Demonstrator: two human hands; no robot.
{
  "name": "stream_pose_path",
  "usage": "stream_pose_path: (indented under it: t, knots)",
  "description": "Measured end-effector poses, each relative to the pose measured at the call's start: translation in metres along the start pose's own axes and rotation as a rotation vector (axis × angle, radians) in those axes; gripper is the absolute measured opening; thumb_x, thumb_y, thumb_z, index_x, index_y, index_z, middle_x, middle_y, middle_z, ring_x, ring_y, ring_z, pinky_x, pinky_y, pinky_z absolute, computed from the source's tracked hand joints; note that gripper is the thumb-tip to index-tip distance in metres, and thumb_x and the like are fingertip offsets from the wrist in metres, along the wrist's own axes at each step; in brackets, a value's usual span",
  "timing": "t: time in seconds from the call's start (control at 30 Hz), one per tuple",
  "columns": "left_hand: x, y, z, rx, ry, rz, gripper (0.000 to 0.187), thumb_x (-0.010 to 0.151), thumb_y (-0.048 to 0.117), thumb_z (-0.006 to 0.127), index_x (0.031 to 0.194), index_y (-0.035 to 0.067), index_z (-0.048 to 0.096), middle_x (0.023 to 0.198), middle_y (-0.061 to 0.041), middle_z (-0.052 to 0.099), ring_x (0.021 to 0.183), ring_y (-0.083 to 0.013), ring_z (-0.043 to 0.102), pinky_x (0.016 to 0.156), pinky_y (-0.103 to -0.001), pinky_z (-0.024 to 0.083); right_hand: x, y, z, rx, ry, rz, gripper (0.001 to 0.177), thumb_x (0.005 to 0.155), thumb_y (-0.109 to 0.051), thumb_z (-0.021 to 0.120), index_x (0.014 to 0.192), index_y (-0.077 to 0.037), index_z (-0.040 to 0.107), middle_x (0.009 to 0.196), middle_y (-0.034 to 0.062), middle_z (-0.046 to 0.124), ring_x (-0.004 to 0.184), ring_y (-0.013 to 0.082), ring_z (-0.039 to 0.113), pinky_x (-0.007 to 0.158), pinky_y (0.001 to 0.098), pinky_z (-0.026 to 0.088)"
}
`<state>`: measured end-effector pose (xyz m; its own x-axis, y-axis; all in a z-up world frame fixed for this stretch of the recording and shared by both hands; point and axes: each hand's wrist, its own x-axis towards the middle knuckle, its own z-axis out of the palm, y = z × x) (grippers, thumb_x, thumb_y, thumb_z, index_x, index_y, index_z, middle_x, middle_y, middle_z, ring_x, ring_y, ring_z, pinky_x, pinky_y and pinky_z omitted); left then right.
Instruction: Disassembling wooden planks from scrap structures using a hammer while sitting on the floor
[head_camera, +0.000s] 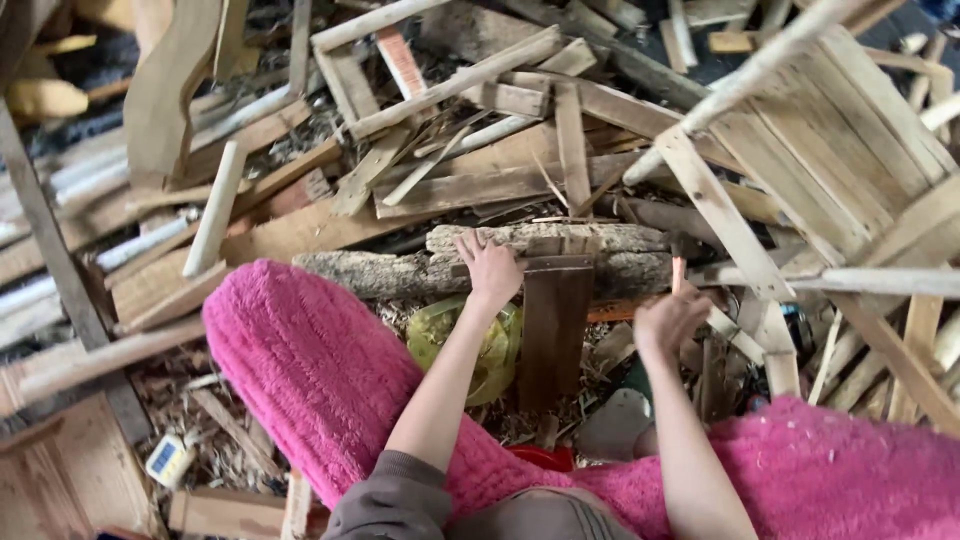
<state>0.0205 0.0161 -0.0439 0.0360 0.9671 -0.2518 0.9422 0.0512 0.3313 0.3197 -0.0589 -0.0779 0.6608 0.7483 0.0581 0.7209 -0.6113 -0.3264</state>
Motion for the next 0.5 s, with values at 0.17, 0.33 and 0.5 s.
stream_pose_path:
  t: [0.17,0.33,0.5]
  knots:
    - [0.025,-0.005,0.04,-0.197,-0.027,0.037,0.055,0.088,0.054,0.07,0.118,0.007,0.067,0.124,-0.023,0.065,0.144,-0.052,0.028,0.121,-0.065,0.009,-0.059,-0.032,0.022,0.15,-0.046,-0.182,0.039,0.083,-0.019,0.076,0.112,-0.002,0.056,0.115,0.025,0.05,0.112,0.0473,0.055,0.093,0.0539,0.047]
    - [0.029,0.001,0.043,-0.272,0.075,-0.018,0.053,0.086,0.046,0.074,0.114,0.011,0.045,0.11,-0.023,0.07,0.136,-0.0474,0.039,0.118,-0.059,0.026,-0.091,-0.059,-0.021,0.667,-0.54,-0.033,0.081,0.084,-0.049,0.083,0.132,0.008,0.05,0.133,0.0341,0.056,0.129,0.0518,0.05,0.106,0.0609,0.041]
    - [0.005,0.012,0.001,-0.119,-0.015,0.033,0.025,0.086,0.024,0.069,0.099,0.004,0.065,0.101,-0.02,0.075,0.124,-0.0434,0.058,0.118,-0.063,0.021,-0.06,-0.038,0.045,0.713,-0.589,0.085,0.09,0.065,-0.048,0.1,0.127,0.003,0.06,0.116,0.0246,0.067,0.116,0.0384,0.063,0.099,0.0558,0.049]
